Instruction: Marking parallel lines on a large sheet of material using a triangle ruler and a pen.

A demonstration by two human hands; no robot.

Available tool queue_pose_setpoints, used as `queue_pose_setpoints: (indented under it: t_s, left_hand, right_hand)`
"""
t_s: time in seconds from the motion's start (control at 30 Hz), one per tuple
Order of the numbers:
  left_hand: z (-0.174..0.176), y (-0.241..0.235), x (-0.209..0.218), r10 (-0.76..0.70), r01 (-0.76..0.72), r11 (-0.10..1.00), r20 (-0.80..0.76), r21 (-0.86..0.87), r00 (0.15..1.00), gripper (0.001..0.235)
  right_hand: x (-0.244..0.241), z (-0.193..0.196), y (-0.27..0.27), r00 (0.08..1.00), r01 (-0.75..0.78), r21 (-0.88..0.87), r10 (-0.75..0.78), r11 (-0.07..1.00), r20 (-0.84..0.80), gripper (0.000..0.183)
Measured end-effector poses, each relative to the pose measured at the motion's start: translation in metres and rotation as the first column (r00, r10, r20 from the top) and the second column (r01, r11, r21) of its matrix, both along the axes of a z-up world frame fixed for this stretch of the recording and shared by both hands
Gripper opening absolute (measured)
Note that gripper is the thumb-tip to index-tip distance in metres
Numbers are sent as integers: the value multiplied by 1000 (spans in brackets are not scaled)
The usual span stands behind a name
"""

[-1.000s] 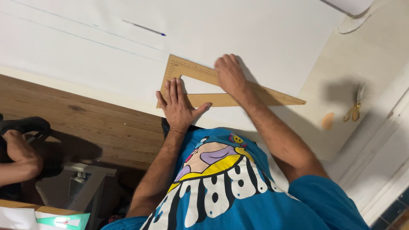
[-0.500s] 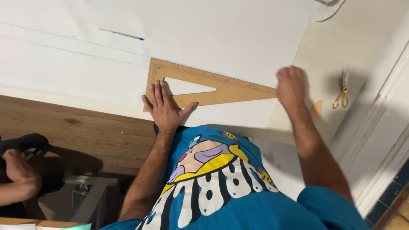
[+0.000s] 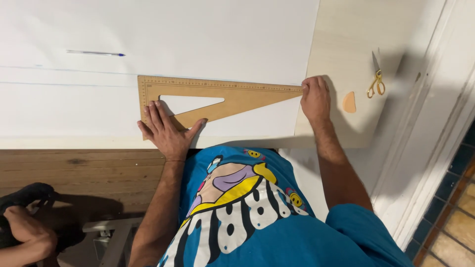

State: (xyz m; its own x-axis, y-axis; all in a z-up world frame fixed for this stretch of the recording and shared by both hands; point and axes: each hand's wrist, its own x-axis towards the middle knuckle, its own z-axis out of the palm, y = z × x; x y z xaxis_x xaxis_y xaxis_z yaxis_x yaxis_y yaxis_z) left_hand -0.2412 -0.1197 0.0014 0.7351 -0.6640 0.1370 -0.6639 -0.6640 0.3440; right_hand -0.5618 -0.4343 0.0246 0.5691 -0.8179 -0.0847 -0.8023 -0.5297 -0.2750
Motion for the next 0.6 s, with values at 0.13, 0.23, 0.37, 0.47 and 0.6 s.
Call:
queue_pose_setpoints:
  t_s: [0.13,0.23,0.37,0.47,0.6]
  left_hand:
    - [4,-2,0,8,-8,1000,-9,-12,1000,130]
    - [2,-2,1,15,-15,1000,-14,-20,1000,130]
    - [2,-1,-2,16,-16,1000,-11,-17,1000,130]
    - [3,-2,0,18,-18,1000,-16,-19,1000,130]
    - [4,-1,-1,15,-15,1000,-16,-13,1000,130]
  right_hand:
    - [-15,-15,-6,1000,-14,-40,13,999,-22,8]
    - [-15,-18,-8,998,-44,-65,41,997,-49,8]
    - [-19,-21,-6,995,-67,-96,58,993,-86,9]
    - [-18,-25,-7,994,-77,-110,67,991,-91,9]
    - [-21,-31,-6,991,-93,-157,76,983,-114,11]
